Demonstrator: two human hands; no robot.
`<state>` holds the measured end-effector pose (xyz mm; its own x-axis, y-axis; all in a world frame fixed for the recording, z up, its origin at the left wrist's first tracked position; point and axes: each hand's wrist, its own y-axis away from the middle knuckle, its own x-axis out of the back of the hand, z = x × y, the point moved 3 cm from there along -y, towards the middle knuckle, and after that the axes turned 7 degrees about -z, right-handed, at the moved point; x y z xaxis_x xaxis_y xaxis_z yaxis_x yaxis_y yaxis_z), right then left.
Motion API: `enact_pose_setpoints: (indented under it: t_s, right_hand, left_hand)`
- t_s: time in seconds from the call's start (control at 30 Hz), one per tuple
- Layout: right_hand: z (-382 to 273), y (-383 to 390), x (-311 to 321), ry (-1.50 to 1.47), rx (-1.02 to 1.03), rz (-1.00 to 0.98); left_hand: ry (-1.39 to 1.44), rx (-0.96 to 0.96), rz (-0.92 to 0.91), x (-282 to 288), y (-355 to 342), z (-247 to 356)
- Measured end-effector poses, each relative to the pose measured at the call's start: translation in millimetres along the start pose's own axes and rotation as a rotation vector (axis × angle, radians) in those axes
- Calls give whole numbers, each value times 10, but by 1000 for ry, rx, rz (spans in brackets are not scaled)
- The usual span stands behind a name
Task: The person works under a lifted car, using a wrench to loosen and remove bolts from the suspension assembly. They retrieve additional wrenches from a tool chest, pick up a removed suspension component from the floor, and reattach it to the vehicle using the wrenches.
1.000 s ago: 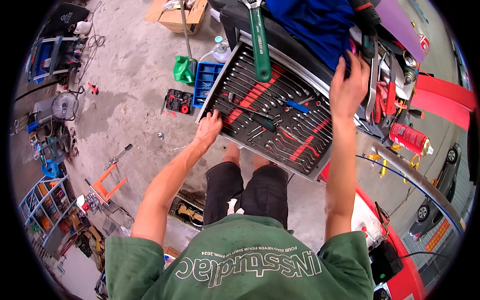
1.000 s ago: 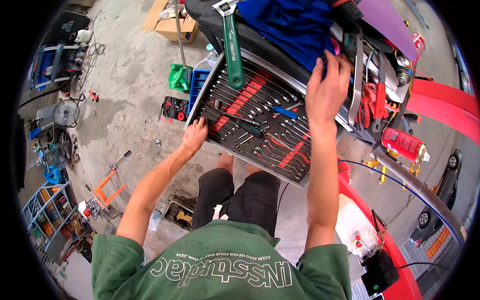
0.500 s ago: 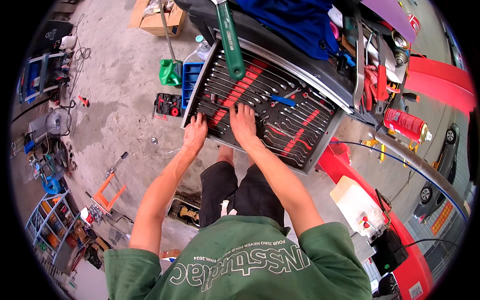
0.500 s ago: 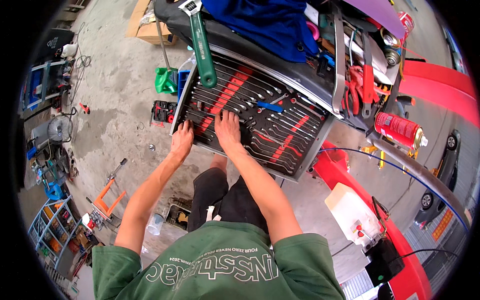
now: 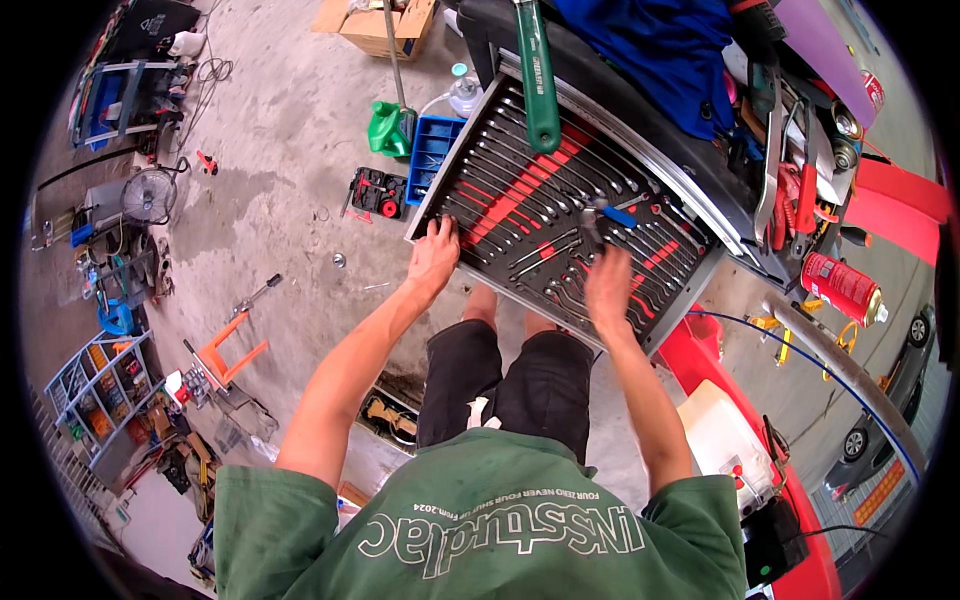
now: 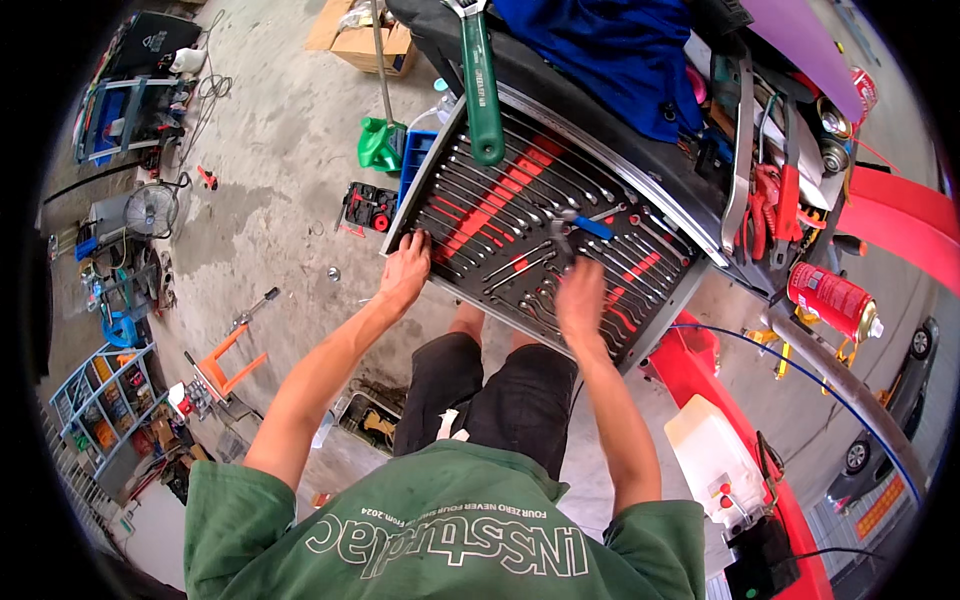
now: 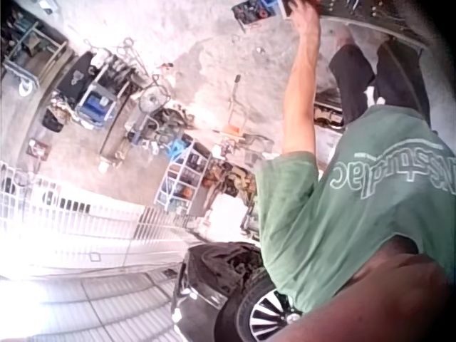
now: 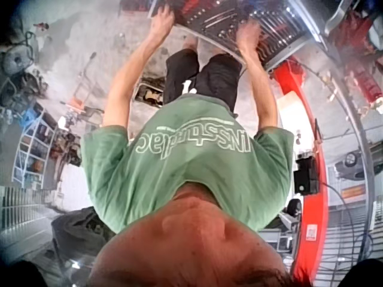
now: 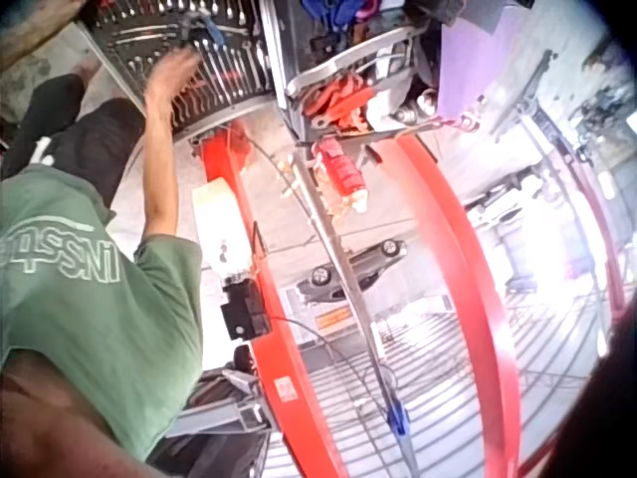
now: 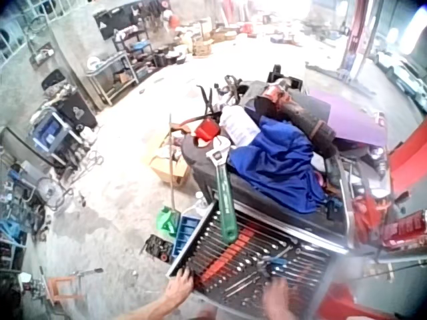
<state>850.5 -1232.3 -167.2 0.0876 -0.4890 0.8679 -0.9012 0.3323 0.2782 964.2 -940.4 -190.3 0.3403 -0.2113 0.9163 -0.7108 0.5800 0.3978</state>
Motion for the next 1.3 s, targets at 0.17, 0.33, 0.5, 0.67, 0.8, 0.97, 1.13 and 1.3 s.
enact_pose_setpoints:
  t_s: [0.17,0.33,0.5,0.67,0.8,0.97,1.13,1.3]
  right_hand:
    - [773,62,253,118,-130,170]
    - [1077,41,241,204,-192,191]
    - [1174,18,182,239,-228,216]
    - [1177,81,198,262,-214,220]
    - [787,203,370,209,-65,427]
    - [401,619,-105,-241,96,-90]
    - [194,1061,-386,-234,227,-338]
    - [232,1119,-496,-184,214,-337]
  left_hand:
    - [-20,18,-32,-31,48,50]
    - [-85,76,-139,-154,117,14]
    - [-118,36,-99,-201,216,-2]
    - [-153,32,-159,-237,234,28]
    - [-157,30,-212,-235,242,41]
    - [-186,70,-213,-234,254,135]
    - [-112,85,-143,-25,201,308]
    - [309,-345,-272,116,273,1070]
